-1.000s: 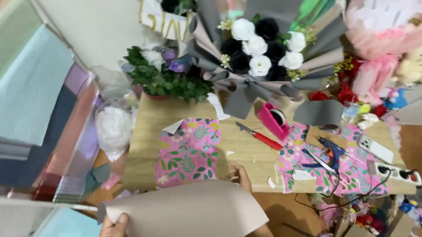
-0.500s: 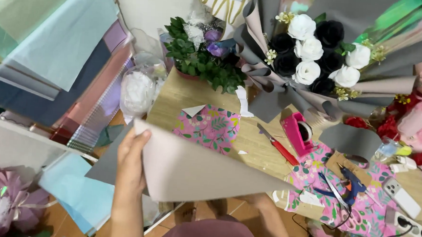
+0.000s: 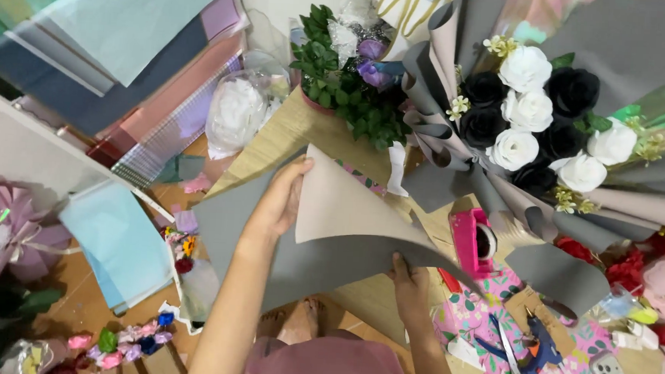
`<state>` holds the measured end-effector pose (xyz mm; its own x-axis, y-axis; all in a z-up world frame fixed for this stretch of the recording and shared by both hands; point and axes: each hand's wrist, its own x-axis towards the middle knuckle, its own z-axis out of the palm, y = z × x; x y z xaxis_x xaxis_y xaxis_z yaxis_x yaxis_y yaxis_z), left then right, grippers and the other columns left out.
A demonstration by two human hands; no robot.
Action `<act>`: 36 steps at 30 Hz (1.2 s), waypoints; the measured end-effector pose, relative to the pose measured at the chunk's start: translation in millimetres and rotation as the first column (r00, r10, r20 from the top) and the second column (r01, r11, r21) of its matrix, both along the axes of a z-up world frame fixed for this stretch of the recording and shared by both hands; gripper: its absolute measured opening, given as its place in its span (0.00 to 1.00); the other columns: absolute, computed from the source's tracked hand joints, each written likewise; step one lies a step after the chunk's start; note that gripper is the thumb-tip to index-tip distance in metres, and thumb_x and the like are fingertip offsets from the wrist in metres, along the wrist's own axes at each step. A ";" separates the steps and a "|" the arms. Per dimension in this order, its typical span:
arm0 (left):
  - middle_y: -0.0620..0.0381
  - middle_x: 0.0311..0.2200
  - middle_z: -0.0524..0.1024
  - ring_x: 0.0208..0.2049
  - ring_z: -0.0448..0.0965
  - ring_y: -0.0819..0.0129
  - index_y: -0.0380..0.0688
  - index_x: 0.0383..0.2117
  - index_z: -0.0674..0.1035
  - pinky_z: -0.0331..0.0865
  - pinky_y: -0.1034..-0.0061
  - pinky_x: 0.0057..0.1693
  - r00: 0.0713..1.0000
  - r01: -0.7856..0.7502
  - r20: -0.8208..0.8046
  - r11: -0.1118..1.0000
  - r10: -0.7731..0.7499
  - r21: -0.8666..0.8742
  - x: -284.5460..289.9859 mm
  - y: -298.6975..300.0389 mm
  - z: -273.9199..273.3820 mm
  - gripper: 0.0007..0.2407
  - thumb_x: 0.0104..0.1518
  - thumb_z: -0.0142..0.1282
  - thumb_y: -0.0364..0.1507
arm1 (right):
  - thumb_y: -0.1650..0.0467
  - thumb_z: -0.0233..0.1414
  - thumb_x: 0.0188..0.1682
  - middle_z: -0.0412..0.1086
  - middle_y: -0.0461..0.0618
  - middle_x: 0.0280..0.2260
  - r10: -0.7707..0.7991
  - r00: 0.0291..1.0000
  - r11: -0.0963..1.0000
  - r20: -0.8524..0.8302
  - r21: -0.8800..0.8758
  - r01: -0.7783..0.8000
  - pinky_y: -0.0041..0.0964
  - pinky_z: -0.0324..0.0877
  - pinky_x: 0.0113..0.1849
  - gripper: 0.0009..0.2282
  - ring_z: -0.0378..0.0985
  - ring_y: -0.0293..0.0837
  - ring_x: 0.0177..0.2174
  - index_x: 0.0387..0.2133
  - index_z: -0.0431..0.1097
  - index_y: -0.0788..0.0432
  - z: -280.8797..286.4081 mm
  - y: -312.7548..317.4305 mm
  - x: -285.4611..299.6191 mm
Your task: Cutting and folding decorative wrapping paper to assemble a floral bouquet.
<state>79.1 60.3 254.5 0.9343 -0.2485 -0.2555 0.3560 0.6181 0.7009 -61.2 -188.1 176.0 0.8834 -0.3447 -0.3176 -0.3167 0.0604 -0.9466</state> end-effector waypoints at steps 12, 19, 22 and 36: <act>0.46 0.60 0.69 0.52 0.73 0.59 0.43 0.67 0.66 0.75 0.79 0.45 0.743 -0.663 -0.375 0.688 0.555 -0.296 -150.2 80.6 -370.8 0.24 0.61 0.44 0.20 | 0.80 0.38 0.51 0.65 0.54 0.61 -0.008 0.999 0.949 0.048 -0.315 0.022 0.43 0.76 0.48 0.25 0.69 0.51 0.56 0.64 0.61 0.57 -63.6 -52.3 2.9; 0.45 0.42 0.82 0.43 0.82 0.58 0.41 0.50 0.76 0.72 0.71 0.50 0.779 -0.132 -0.437 0.799 0.450 0.587 -179.2 30.0 -267.6 0.18 0.57 0.56 0.38 | 0.82 0.41 0.52 0.66 0.48 0.26 0.228 0.973 0.704 0.042 -0.697 -0.136 0.36 0.58 0.25 0.30 0.62 0.43 0.22 0.68 0.59 0.45 -110.6 -91.9 -4.8; 0.55 0.30 0.74 0.27 0.74 0.69 0.49 0.54 0.72 0.67 0.75 0.33 0.745 -0.169 -0.424 0.760 0.515 0.627 -186.2 23.8 -293.5 0.21 0.56 0.61 0.38 | 0.86 0.38 0.46 0.61 0.56 0.64 0.383 0.910 0.693 0.157 -0.700 -0.171 0.43 0.59 0.62 0.31 0.63 0.55 0.62 0.66 0.58 0.58 -97.1 -80.6 -2.7; 0.40 0.57 0.75 0.63 0.69 0.48 0.45 0.56 0.77 0.60 0.53 0.67 0.894 0.047 -0.302 0.600 0.332 0.799 -178.2 -14.3 -343.0 0.17 0.66 0.44 0.37 | 0.76 0.40 0.53 0.40 0.57 0.72 0.685 0.728 0.293 -0.033 -0.902 -0.317 0.67 0.44 0.62 0.28 0.40 0.66 0.68 0.65 0.61 0.36 -162.1 -72.3 -18.5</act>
